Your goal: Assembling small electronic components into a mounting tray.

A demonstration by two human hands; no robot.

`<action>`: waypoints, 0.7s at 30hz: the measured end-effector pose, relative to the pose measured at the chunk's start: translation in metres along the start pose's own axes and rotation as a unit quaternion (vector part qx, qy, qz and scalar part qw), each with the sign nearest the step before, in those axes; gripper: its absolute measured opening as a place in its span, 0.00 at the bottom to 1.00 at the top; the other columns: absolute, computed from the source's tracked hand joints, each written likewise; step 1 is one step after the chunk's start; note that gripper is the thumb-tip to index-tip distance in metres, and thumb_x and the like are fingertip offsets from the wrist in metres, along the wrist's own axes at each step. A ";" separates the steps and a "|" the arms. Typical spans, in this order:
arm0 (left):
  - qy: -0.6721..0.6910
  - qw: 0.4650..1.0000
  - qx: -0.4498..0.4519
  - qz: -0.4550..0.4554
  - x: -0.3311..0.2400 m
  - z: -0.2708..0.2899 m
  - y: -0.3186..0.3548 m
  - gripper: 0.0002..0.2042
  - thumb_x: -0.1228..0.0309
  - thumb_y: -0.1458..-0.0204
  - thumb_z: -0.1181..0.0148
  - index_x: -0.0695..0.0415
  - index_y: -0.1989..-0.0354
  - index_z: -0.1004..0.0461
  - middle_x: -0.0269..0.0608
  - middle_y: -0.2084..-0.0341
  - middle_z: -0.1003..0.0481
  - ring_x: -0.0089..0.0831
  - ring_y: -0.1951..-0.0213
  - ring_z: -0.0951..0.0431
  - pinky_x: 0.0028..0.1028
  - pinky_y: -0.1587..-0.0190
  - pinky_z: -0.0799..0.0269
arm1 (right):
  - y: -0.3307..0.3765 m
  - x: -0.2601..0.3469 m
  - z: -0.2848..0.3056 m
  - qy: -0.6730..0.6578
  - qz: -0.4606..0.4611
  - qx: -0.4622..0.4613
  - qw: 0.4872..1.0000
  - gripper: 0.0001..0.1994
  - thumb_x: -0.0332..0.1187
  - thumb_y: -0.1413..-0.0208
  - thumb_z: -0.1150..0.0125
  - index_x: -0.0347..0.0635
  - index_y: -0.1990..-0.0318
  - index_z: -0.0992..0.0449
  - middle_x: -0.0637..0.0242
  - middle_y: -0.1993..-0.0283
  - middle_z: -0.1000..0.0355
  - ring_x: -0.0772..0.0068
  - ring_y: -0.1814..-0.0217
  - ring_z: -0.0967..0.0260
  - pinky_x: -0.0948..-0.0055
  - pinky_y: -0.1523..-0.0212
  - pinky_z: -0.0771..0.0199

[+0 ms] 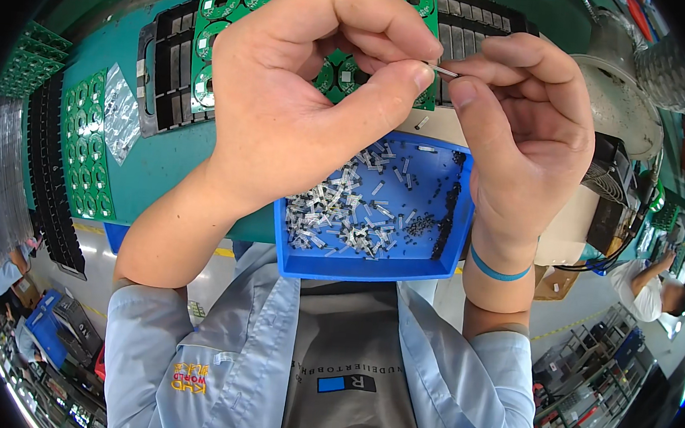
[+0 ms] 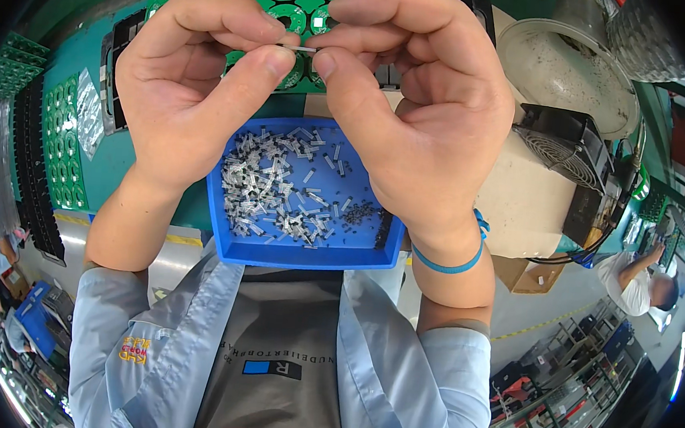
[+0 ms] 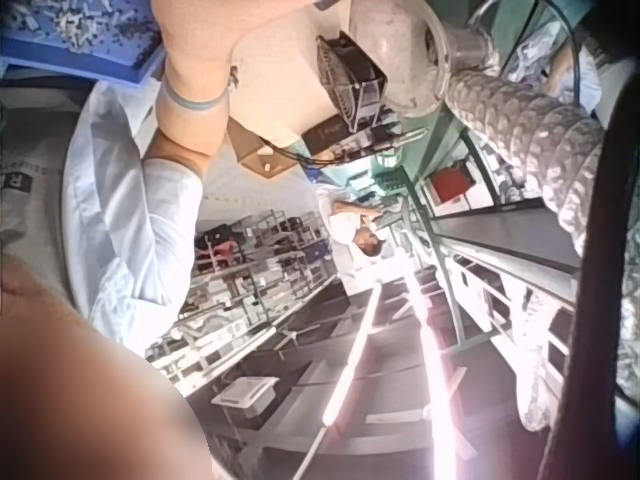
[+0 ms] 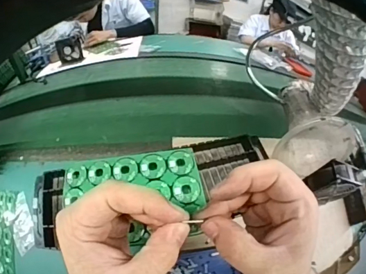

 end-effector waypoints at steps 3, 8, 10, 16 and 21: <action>0.005 1.000 -0.003 0.003 0.001 -0.001 0.000 0.13 0.88 0.46 0.33 0.65 0.54 0.23 0.44 0.62 0.18 0.26 0.61 0.18 0.22 0.53 0.23 | 0.000 0.001 0.000 0.013 0.000 0.000 1.000 0.22 0.11 0.47 0.33 0.29 0.44 0.26 0.54 0.58 0.18 0.72 0.58 0.20 0.81 0.52 0.20; -0.010 1.000 -0.002 0.000 0.000 0.000 0.000 0.12 0.87 0.46 0.33 0.65 0.54 0.23 0.44 0.62 0.18 0.26 0.61 0.18 0.22 0.53 0.23 | 0.001 0.005 -0.001 0.061 -0.002 -0.009 0.998 0.21 0.11 0.47 0.33 0.29 0.44 0.26 0.55 0.58 0.18 0.72 0.58 0.20 0.81 0.53 0.20; -0.017 1.000 -0.003 -0.008 0.000 0.000 0.000 0.12 0.87 0.46 0.33 0.65 0.54 0.22 0.44 0.63 0.18 0.26 0.61 0.19 0.22 0.54 0.23 | 0.002 0.006 -0.002 0.065 -0.003 -0.019 0.998 0.21 0.11 0.47 0.33 0.29 0.44 0.26 0.55 0.58 0.18 0.72 0.58 0.20 0.81 0.53 0.19; -0.058 0.997 -0.004 -0.054 -0.003 0.001 0.001 0.12 0.87 0.47 0.32 0.64 0.56 0.22 0.43 0.63 0.18 0.25 0.63 0.19 0.21 0.55 0.23 | 0.003 0.006 -0.002 0.078 0.000 -0.044 0.996 0.21 0.10 0.47 0.34 0.29 0.45 0.26 0.55 0.58 0.18 0.72 0.57 0.19 0.80 0.53 0.19; -0.078 0.994 -0.009 -0.076 -0.006 0.000 0.001 0.11 0.86 0.48 0.31 0.64 0.57 0.21 0.42 0.63 0.17 0.25 0.63 0.19 0.21 0.56 0.24 | 0.003 0.006 -0.002 0.085 0.005 -0.038 0.996 0.21 0.10 0.47 0.34 0.29 0.45 0.25 0.55 0.58 0.18 0.71 0.57 0.19 0.80 0.53 0.18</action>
Point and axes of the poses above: each hand's wrist, its own y-axis away from the middle knuckle, its own z-axis out of the back of the hand, x = y × z, the point moved 5 cm from there along -y, towards the middle knuckle
